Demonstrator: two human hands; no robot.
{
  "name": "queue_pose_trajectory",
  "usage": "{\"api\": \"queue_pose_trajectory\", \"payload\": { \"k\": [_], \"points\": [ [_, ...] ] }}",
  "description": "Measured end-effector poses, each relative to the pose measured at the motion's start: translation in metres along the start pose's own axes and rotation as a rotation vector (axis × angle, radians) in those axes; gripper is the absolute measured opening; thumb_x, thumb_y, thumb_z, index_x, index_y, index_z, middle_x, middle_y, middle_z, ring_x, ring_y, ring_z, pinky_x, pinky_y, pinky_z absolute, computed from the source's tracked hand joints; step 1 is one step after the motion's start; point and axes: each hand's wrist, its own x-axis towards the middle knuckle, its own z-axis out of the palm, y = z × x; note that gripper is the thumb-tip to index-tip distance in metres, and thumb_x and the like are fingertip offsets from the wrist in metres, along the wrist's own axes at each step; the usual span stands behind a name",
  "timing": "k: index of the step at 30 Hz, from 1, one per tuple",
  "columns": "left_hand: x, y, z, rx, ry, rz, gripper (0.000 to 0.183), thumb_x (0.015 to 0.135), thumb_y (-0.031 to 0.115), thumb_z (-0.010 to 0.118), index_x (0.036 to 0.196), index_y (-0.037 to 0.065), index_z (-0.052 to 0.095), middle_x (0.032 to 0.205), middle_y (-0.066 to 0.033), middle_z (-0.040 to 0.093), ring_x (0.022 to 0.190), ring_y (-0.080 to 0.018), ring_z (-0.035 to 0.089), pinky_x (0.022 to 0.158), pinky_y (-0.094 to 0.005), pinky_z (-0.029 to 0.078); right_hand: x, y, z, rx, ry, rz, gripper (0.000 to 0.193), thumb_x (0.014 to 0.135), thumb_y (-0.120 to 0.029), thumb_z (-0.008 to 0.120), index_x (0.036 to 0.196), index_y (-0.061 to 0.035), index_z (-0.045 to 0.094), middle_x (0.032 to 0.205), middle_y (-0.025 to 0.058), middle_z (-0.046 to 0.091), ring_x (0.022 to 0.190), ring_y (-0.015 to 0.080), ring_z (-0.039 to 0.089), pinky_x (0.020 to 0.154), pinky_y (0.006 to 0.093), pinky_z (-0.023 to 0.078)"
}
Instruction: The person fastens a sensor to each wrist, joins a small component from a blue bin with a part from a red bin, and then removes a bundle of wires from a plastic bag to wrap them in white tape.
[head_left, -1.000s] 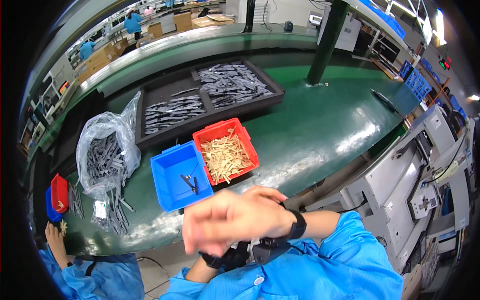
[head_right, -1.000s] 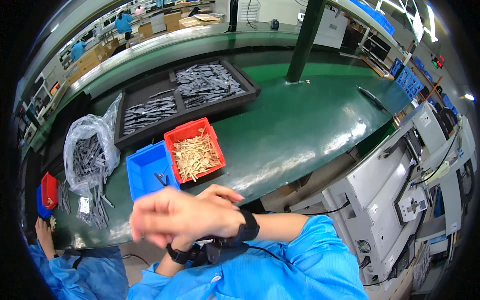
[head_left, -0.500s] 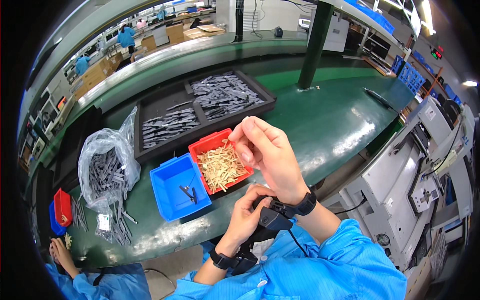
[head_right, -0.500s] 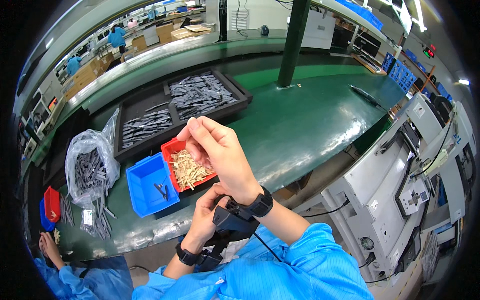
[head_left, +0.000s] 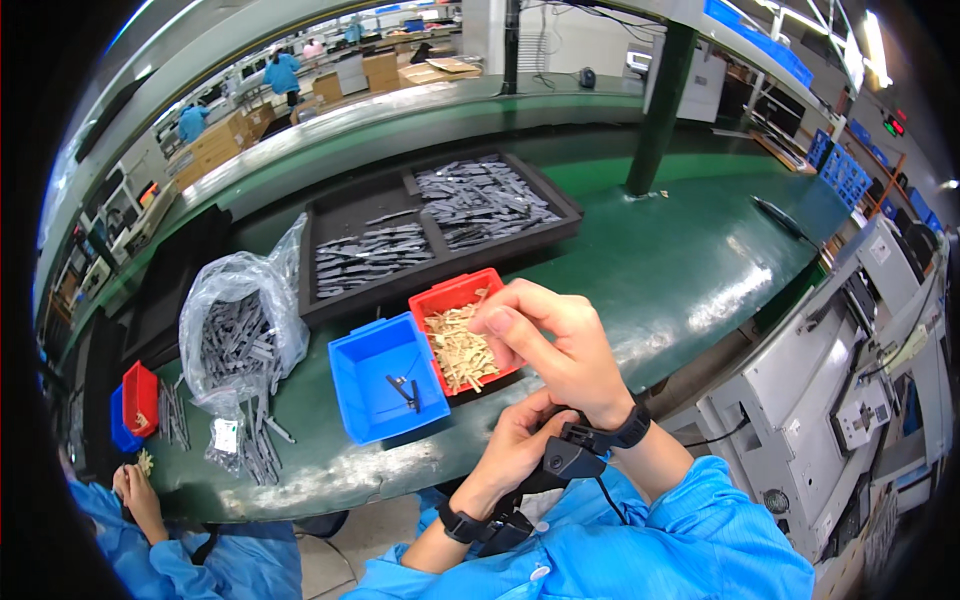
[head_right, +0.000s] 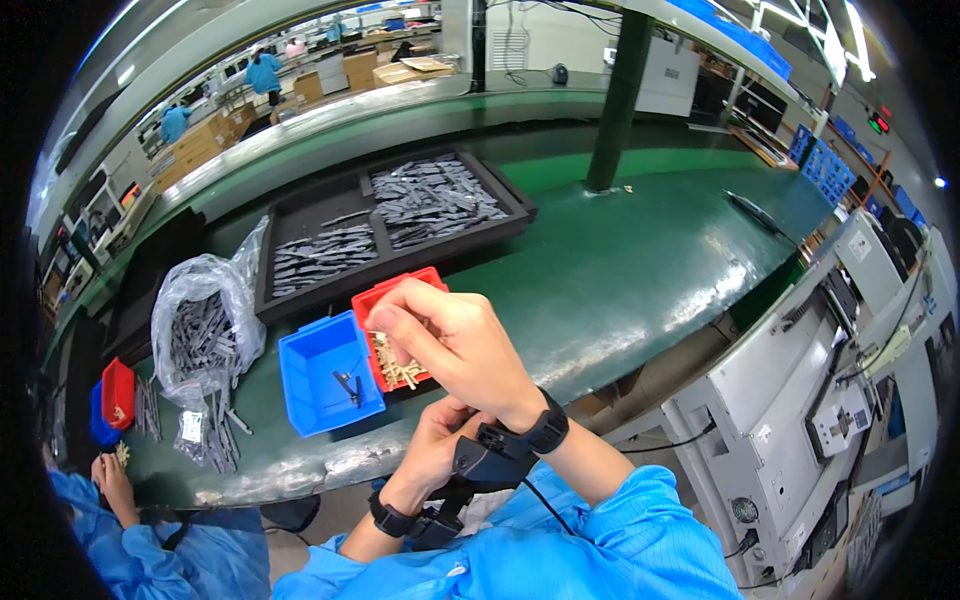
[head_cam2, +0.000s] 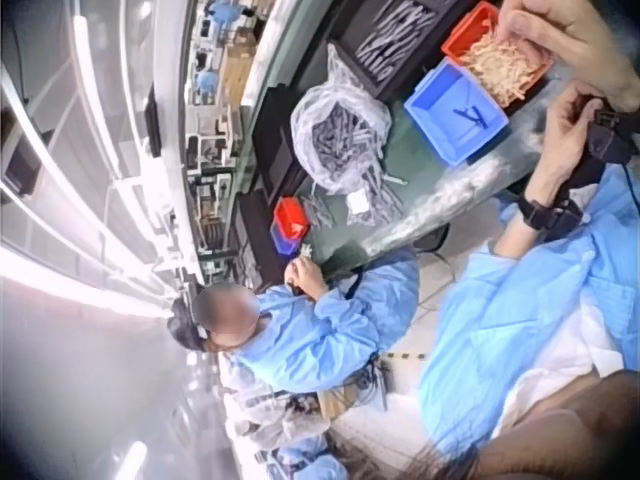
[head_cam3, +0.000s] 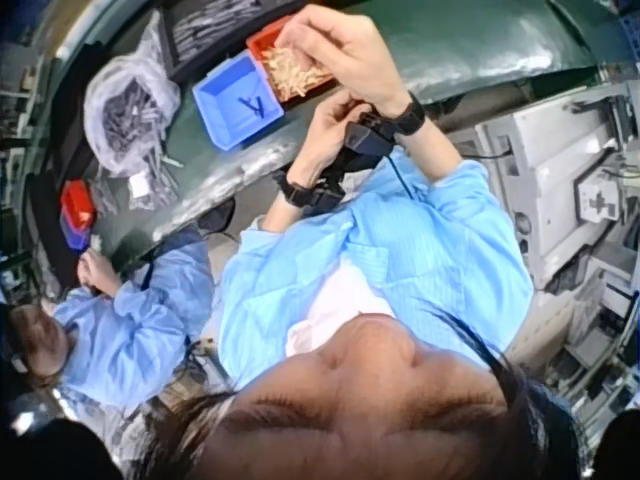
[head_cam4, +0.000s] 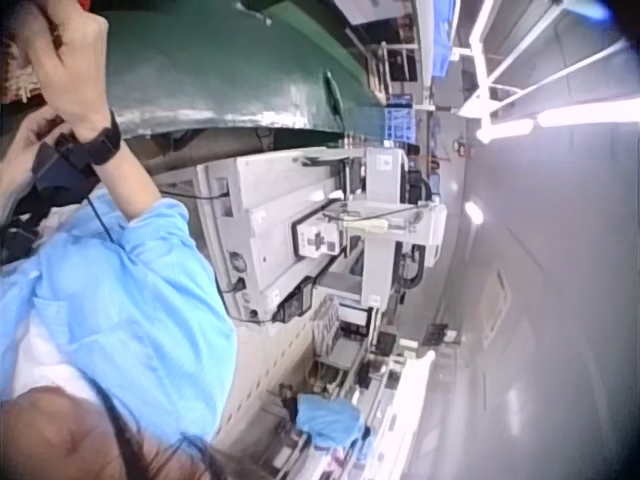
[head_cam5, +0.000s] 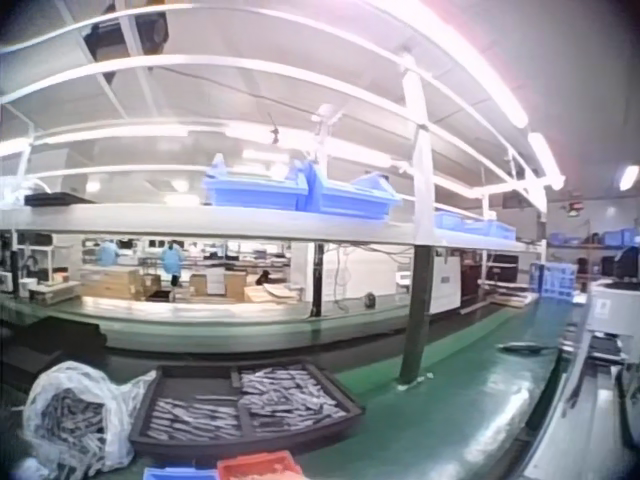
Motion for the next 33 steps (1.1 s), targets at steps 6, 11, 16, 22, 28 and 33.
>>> {"api": "queue_pose_trajectory", "payload": {
  "k": [6, 11, 16, 22, 28, 33],
  "points": [
    [-0.001, -0.020, -0.002, 0.094, 0.053, 0.104, 0.023, 0.093, 0.014, 0.052, 0.109, -0.001, 0.056, 0.099, -0.0031, 0.061, 0.089, -0.0086, 0.055, 0.076, -0.0241, 0.046, -0.013, -0.007, 0.007, -0.172, -0.075, -0.138, 0.016, 0.088, -0.008, 0.053, 0.085, 0.0022, 0.064, 0.070, 0.0086, 0.061, 0.056, 0.0130, 0.058, 0.052, 0.0252, 0.045],
    [0.001, -0.006, -0.001, 0.091, -0.016, 0.034, 0.020, 0.090, 0.016, 0.057, 0.104, 0.002, 0.060, 0.094, -0.0022, 0.061, 0.086, -0.0075, 0.055, 0.072, -0.0243, 0.046, -0.017, -0.014, 0.002, 0.088, -0.086, 0.059, 0.019, 0.092, -0.013, 0.053, 0.088, 0.0027, 0.063, 0.067, 0.0055, 0.060, 0.055, 0.0095, 0.055, 0.049, 0.0216, 0.042],
    [0.006, -0.017, -0.011, 0.124, 0.023, 0.022, 0.031, 0.086, 0.011, 0.063, 0.114, 0.002, 0.053, 0.104, -0.0027, 0.059, 0.099, -0.0108, 0.054, 0.083, -0.0261, 0.045, -0.028, -0.015, 0.009, 0.539, -0.102, 0.249, 0.031, 0.096, -0.024, 0.048, 0.085, 0.0022, 0.060, 0.062, 0.0032, 0.053, 0.052, 0.0084, 0.046, 0.047, 0.0204, 0.035],
    [0.004, -0.031, -0.009, -0.117, -0.037, -0.040, 0.047, 0.081, 0.014, 0.069, 0.122, 0.003, 0.048, 0.113, -0.0045, 0.055, 0.109, -0.0131, 0.050, 0.090, -0.0291, 0.042, -0.030, -0.018, 0.016, 0.943, -0.164, 0.279, 0.035, 0.096, -0.031, 0.045, 0.084, -0.0004, 0.057, 0.055, 0.0019, 0.046, 0.048, 0.0074, 0.038, 0.046, 0.0218, 0.031],
    [-0.004, -0.007, -0.010, -0.064, -0.152, 0.300, 0.024, 0.084, 0.016, 0.065, 0.102, 0.004, 0.056, 0.098, -0.0038, 0.056, 0.096, -0.0131, 0.051, 0.081, -0.0276, 0.042, -0.047, -0.052, 0.032, 0.163, -0.539, 0.085, 0.037, 0.090, -0.021, 0.051, 0.119, 0.0031, 0.052, 0.066, 0.0020, 0.053, 0.059, 0.0092, 0.052, 0.059, 0.0203, 0.044],
    [-0.014, 0.017, 0.003, -0.107, -0.434, 0.239, 0.021, 0.076, 0.019, 0.075, 0.084, 0.004, 0.063, 0.088, -0.0056, 0.057, 0.083, -0.0147, 0.054, 0.074, -0.0274, 0.042, -0.050, -0.081, 0.057, -0.114, -1.007, -0.792, 0.023, 0.073, -0.016, 0.071, 0.088, -0.0022, 0.059, 0.077, 0.0118, 0.055, 0.072, 0.0282, 0.057, 0.057, 0.0314, 0.046]
  ]
}}
